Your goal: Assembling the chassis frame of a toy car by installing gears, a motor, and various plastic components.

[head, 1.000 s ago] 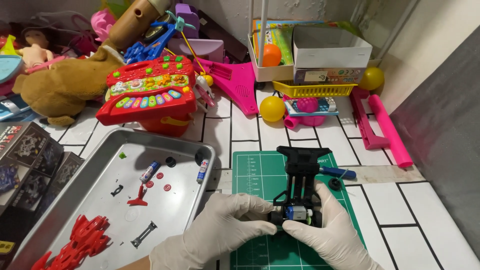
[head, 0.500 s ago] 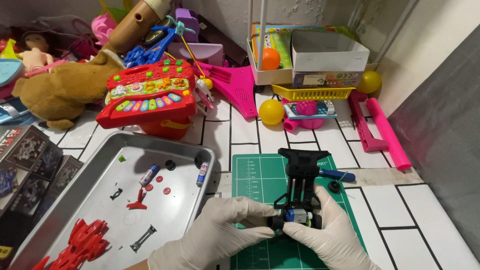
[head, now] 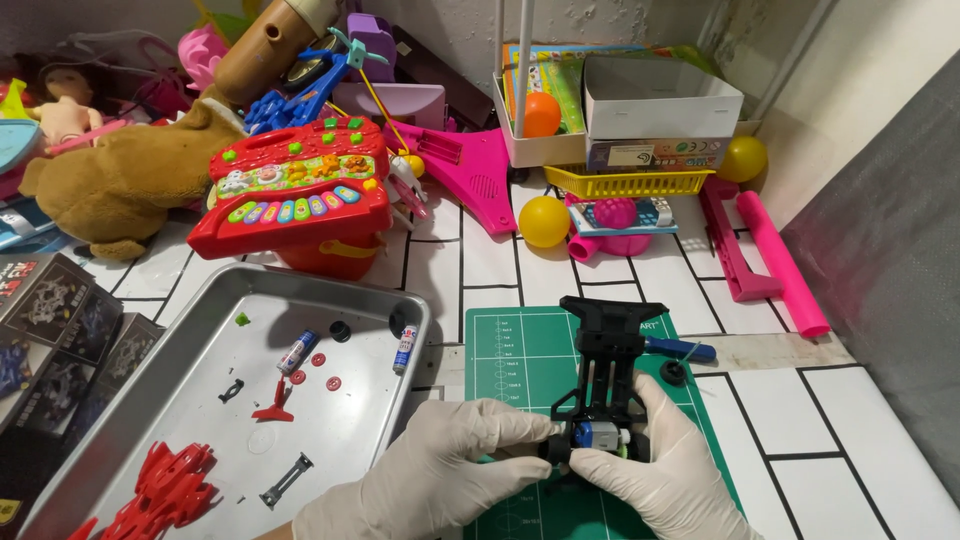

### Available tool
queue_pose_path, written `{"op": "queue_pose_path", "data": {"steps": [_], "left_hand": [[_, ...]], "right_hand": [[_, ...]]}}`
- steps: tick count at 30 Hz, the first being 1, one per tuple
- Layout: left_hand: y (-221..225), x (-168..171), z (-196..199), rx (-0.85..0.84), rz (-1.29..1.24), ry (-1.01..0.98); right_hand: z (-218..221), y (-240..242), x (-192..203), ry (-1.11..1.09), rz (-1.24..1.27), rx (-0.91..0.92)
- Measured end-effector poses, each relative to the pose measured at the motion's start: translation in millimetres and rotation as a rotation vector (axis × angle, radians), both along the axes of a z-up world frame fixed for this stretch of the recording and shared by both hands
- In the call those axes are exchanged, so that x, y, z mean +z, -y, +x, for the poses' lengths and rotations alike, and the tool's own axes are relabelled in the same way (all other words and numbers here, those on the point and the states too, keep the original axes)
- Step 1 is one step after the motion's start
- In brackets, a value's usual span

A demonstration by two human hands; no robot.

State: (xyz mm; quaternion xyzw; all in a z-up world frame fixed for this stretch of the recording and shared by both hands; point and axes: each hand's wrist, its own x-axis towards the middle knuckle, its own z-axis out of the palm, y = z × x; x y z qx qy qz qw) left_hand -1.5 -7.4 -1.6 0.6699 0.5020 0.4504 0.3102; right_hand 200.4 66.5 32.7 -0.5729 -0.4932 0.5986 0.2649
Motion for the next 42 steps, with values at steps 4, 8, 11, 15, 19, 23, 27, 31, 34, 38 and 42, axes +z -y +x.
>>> {"op": "queue_pose_path", "data": {"steps": [4,8,11,15,19,23,27,31,34,38,42], "left_hand": [[1,1,0,-0.017,-0.025,0.009],[2,6,2,0.029,-0.064,0.03],[1,15,3,0.032,-0.21,-0.028],[1,-6,3,0.03,-0.07,0.104],[3,-10,1,0.0,0.044,0.105],[3,-5,0,-0.063,-0.03,0.221],[1,-3,2,0.001,-0.059,0.217],[1,-4,4,0.015,-0.081,0.252],[1,-1,5,0.012,-0.067,0.271],[2,-2,4,0.013,-0.001,0.157],[2,-6,3,0.023,0.059,0.11]], "right_hand": [[-3,2,8,-0.016,-0.077,-0.039],[-1,-1,0,-0.014,-0.084,-0.069],[0,3,-2,0.005,-0.105,-0.114],[-3,3,-1,-0.001,-0.101,-0.095],[-7,5,12,-0.004,-0.173,-0.109],[-8,5,14,-0.059,-0.204,-0.121],[-5,4,6,-0.011,-0.158,-0.083],[-11,8,18,0.054,-0.184,-0.106],[-10,10,17,0.032,-0.191,-0.117],[-1,4,1,-0.016,-0.125,-0.09],[-4,5,9,-0.036,-0.164,-0.1]]}}
